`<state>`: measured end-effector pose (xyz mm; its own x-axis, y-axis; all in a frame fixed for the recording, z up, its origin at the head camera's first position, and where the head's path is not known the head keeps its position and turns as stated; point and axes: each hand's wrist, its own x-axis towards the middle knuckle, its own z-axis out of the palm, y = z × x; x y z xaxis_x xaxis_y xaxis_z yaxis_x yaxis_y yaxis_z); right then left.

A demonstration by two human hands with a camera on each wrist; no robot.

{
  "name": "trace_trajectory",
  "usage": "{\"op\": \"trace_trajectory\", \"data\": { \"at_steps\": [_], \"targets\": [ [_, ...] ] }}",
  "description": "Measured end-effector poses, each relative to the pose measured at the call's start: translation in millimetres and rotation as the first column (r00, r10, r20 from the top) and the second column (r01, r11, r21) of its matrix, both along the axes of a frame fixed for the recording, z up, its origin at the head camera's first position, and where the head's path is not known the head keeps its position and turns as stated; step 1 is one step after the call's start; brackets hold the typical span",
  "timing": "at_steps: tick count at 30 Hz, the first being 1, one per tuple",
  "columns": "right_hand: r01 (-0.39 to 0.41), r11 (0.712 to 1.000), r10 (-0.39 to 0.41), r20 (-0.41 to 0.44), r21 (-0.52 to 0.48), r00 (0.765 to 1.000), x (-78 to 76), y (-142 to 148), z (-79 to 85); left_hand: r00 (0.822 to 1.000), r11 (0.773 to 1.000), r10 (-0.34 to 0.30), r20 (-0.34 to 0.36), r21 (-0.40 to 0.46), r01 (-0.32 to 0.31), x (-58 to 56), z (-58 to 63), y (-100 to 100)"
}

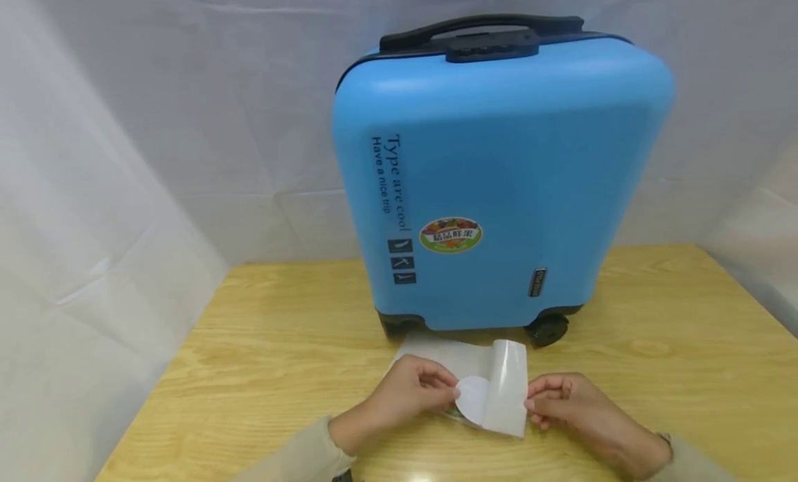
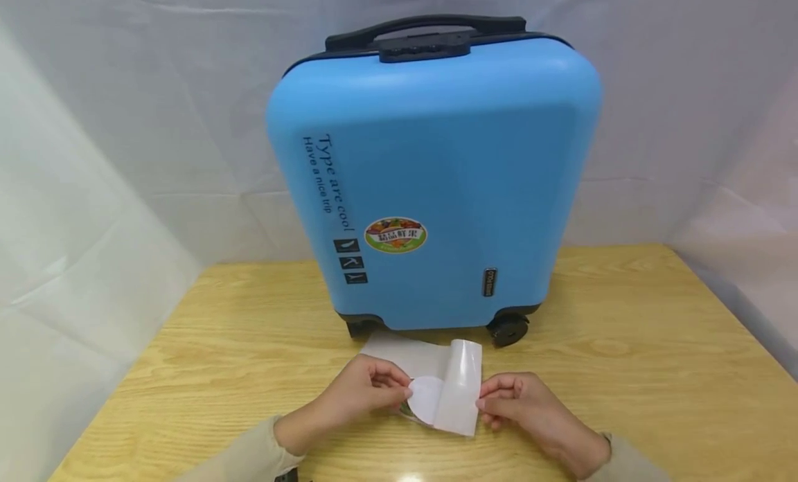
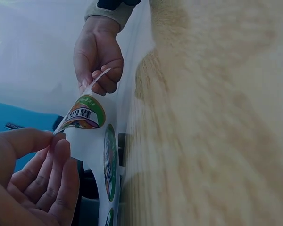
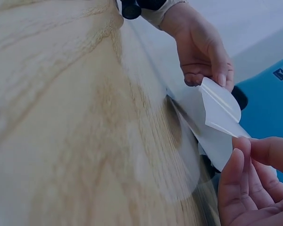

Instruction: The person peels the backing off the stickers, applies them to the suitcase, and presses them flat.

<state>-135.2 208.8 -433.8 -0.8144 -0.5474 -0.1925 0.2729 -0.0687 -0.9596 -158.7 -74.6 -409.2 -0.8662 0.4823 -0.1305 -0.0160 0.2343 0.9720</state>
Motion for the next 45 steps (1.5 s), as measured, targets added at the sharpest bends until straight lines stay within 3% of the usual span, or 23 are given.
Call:
{"op": "trace_trajectory", "data": {
  "at_steps": [13, 22, 26, 30, 35, 40, 45],
  "targets": [
    [0.024, 1.0, -0.024, 0.002, 0.017, 1.0, -5.1, 4.0, 0.3, 0.996, 0.997, 0.08, -0.03, 0.008, -0.079, -1.0, 3.4, -18.3],
    [-0.044, 0.999, 0.044, -0.014, 0.009, 0.999, -7.0, 9.4, -3.6, 0.994, 0.994, 0.104, -0.03, 0.025, -0.103, -1.4, 7.7, -28.4],
    [-0.042, 0.994, 0.043, -0.015, 0.1, 0.999, -8.6, 12.7, -0.6, 0.994, 0.993, 0.111, -0.01, 0.047, -0.111, -0.7, 8.7, -30.5],
    [-0.025, 0.959, 0.063, -0.125, 0.282, 0.99, -11.2, 18.0, 6.7, 0.992, 0.99, 0.126, 0.007, 0.061, -0.126, -0.3, 9.4, -31.2],
    [0.04, 0.903, 0.097, -0.294, 0.428, 0.951, -13.7, 20.8, 22.8, 0.992, 0.99, 0.127, -0.017, 0.056, -0.126, -2.1, 13.1, -30.5],
    [0.11, 0.915, 0.078, -0.438, 0.388, 0.896, -9.1, 8.6, 44.3, 0.99, 0.991, 0.13, -0.054, 0.049, -0.127, -5.8, 18.7, -26.0],
    [0.226, 0.909, 0.049, -0.628, 0.35, 0.777, 0.2, -14.5, 56.0, 0.991, 0.992, 0.123, -0.057, 0.047, -0.121, -6.8, 22.6, -18.6]
  ]
}}
